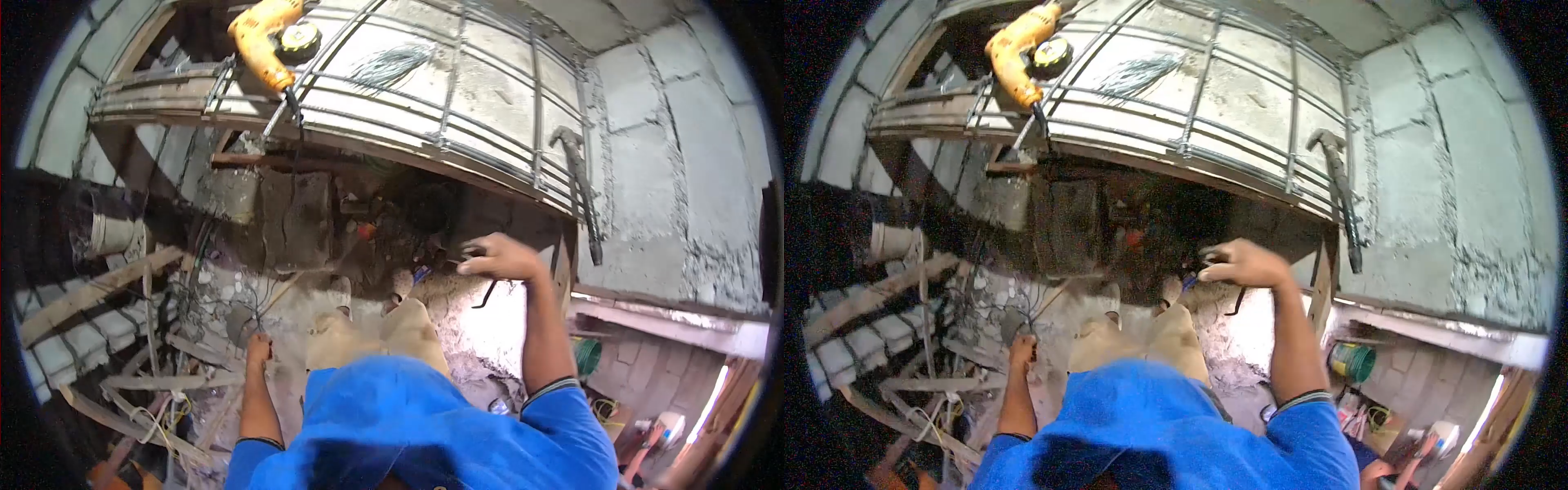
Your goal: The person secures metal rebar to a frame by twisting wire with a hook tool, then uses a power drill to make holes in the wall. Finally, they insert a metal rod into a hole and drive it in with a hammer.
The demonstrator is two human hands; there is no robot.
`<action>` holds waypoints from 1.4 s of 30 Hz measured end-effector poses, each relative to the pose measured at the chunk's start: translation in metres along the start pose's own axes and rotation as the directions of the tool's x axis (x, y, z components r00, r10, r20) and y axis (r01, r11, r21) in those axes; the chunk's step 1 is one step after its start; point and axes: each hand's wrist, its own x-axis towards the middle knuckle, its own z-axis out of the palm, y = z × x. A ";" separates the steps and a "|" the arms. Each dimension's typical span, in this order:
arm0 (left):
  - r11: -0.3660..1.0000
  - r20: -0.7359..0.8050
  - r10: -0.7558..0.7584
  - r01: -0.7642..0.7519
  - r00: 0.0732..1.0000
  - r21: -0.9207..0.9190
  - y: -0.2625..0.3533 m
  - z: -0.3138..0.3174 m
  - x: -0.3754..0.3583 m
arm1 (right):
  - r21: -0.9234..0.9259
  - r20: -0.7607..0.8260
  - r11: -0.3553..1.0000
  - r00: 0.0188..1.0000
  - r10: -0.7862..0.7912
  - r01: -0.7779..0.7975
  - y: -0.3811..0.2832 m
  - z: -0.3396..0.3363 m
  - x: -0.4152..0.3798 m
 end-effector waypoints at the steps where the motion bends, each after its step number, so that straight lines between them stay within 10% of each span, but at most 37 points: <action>1: 0.999 -0.003 -0.032 0.032 0.999 -0.017 0.007 0.009 -0.001 | -0.062 0.040 0.993 0.994 0.103 -0.100 0.034 0.028 0.035; 5: 0.988 0.076 0.026 -0.037 0.997 0.149 -0.024 0.087 0.017 | -0.288 -0.140 0.883 0.928 0.344 -0.371 0.251 0.149 0.162; 6: 0.923 0.035 0.158 -0.160 0.987 0.349 -0.046 0.120 0.024 | -0.595 0.110 0.801 0.981 0.161 -0.065 0.354 0.182 0.200; 7: 0.883 0.055 0.280 -0.279 0.959 0.377 -0.071 0.156 0.022 | -0.185 0.067 0.931 0.942 0.330 -0.314 0.430 0.210 0.213; 9: 0.603 0.327 0.525 -0.614 0.786 0.510 -0.145 0.226 0.026 | -0.286 -0.134 0.938 0.977 0.165 -0.197 0.464 0.244 0.237; 10: 0.323 0.575 0.555 -0.793 0.601 0.517 -0.176 0.255 0.028 | -0.384 -0.327 0.918 0.945 -0.033 -0.100 0.473 0.263 0.251; 11: 0.344 0.569 0.555 -0.790 0.606 0.507 -0.151 0.267 -0.003 | -0.144 -0.271 0.933 0.920 0.283 -0.329 0.380 0.241 0.258; 13: 0.655 0.096 0.034 -0.094 0.995 0.749 -0.068 0.254 -0.052 | -0.200 -0.264 0.924 0.926 0.271 -0.327 0.383 0.244 0.272; 16: 0.858 -0.009 0.408 -0.380 0.913 0.346 -0.100 0.253 -0.054 | -0.283 -0.254 0.911 0.939 0.230 -0.300 0.376 0.265 0.308; 19: 0.897 0.082 0.043 -0.075 0.996 0.436 -0.083 0.243 -0.068 | -0.325 -0.251 0.907 0.949 0.189 -0.267 0.370 0.274 0.344; 29: 0.952 0.098 0.005 -0.035 0.995 0.304 -0.060 0.221 -0.066 | -0.423 -0.312 0.898 0.950 -0.022 -0.118 0.362 0.300 0.384; 34: 0.847 0.131 0.051 -0.113 0.990 0.520 -0.066 0.223 -0.064 | -0.458 -0.380 0.882 0.922 -0.077 -0.115 0.380 0.266 0.409; 42: 0.896 -0.035 0.059 -0.038 0.998 0.442 -0.045 0.244 -0.053 | -0.517 -0.423 0.856 0.868 -0.260 0.004 0.406 0.220 0.221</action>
